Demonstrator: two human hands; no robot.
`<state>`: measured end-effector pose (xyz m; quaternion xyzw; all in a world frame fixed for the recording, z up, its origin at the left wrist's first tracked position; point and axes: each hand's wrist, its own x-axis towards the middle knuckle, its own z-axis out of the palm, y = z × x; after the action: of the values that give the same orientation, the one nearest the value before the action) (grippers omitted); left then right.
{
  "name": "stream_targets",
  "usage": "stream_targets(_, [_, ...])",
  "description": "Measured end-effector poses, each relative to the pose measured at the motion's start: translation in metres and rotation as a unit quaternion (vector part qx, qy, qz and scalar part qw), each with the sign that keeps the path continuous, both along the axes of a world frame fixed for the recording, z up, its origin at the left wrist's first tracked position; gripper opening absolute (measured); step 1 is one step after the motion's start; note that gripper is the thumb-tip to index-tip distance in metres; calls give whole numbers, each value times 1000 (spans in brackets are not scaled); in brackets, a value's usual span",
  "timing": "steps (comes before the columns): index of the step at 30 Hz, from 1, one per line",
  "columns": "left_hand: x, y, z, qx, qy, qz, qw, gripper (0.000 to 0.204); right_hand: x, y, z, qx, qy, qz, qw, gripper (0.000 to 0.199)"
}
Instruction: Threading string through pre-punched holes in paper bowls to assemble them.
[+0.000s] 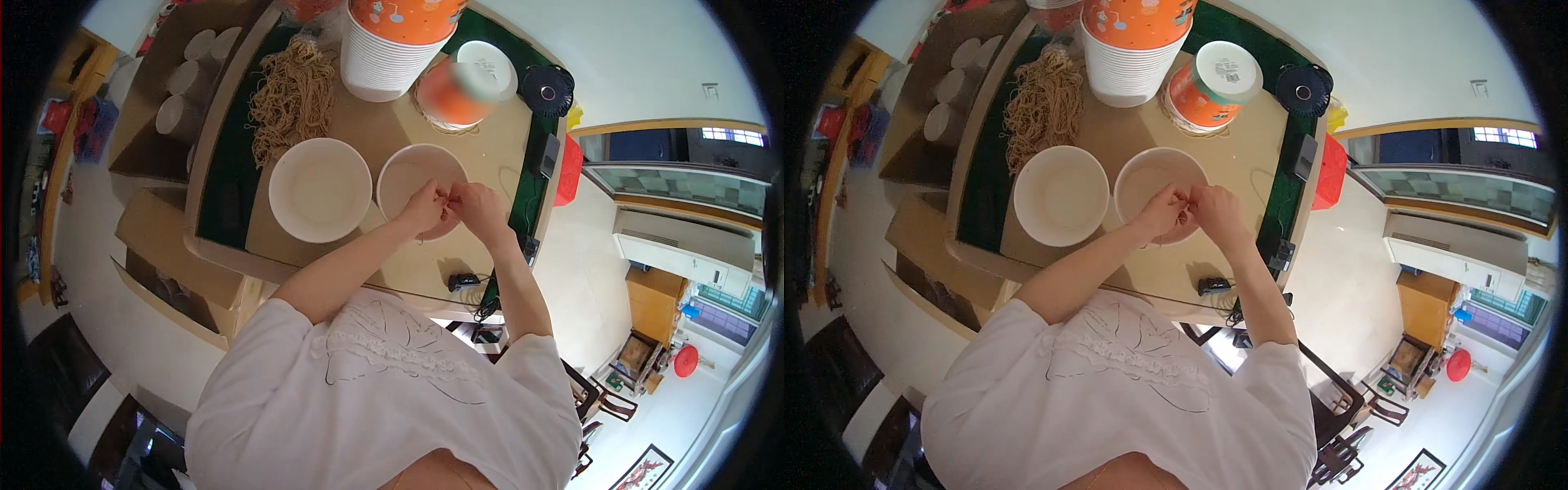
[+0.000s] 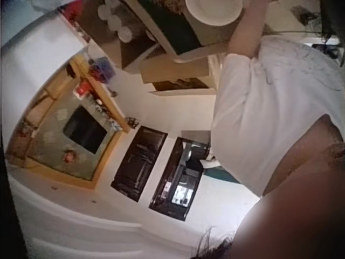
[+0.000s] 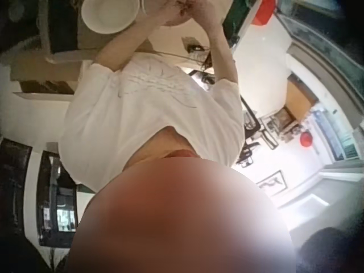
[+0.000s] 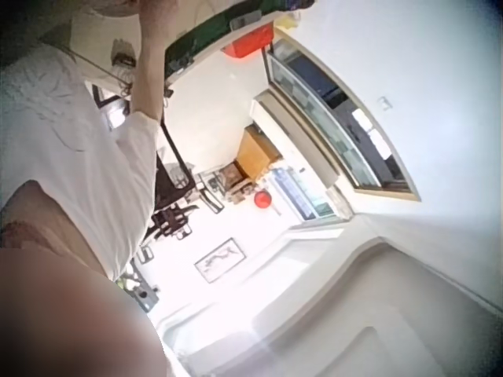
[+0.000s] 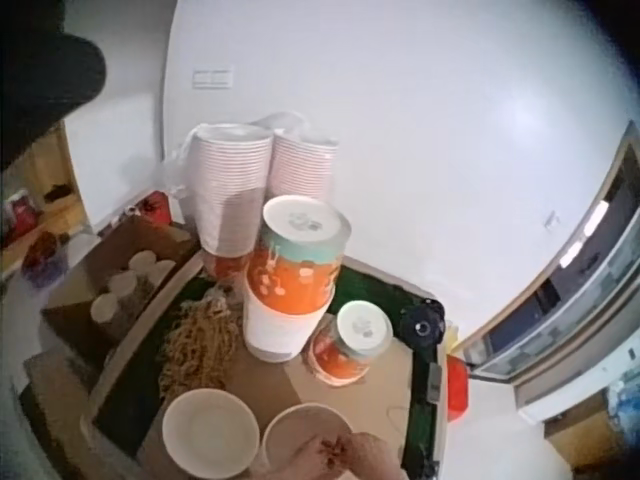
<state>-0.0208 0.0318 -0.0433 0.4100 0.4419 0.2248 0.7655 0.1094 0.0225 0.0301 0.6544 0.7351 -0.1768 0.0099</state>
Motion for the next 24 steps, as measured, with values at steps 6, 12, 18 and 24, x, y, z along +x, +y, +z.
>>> stream_targets(6, [-8, 0, 18, 34, 48, -7, 998, 6, 6, 2, -2, -20, 51, -11, 998, 9])
stream_targets(12, [-9, -5, 10, 328, 127, -35, 935, 22, 4, 3, 4, -30, 111, -34, 993, 10])
stream_targets(18, [-12, 1, 24, 280, 207, -118, 930, 17, 8, 0, 2, -25, 107, -8, 994, 8])
stream_targets(24, [-10, 0, 11, 292, 140, -9, 946, 9, 5, -2, 5, -25, 99, 22, 995, 8])
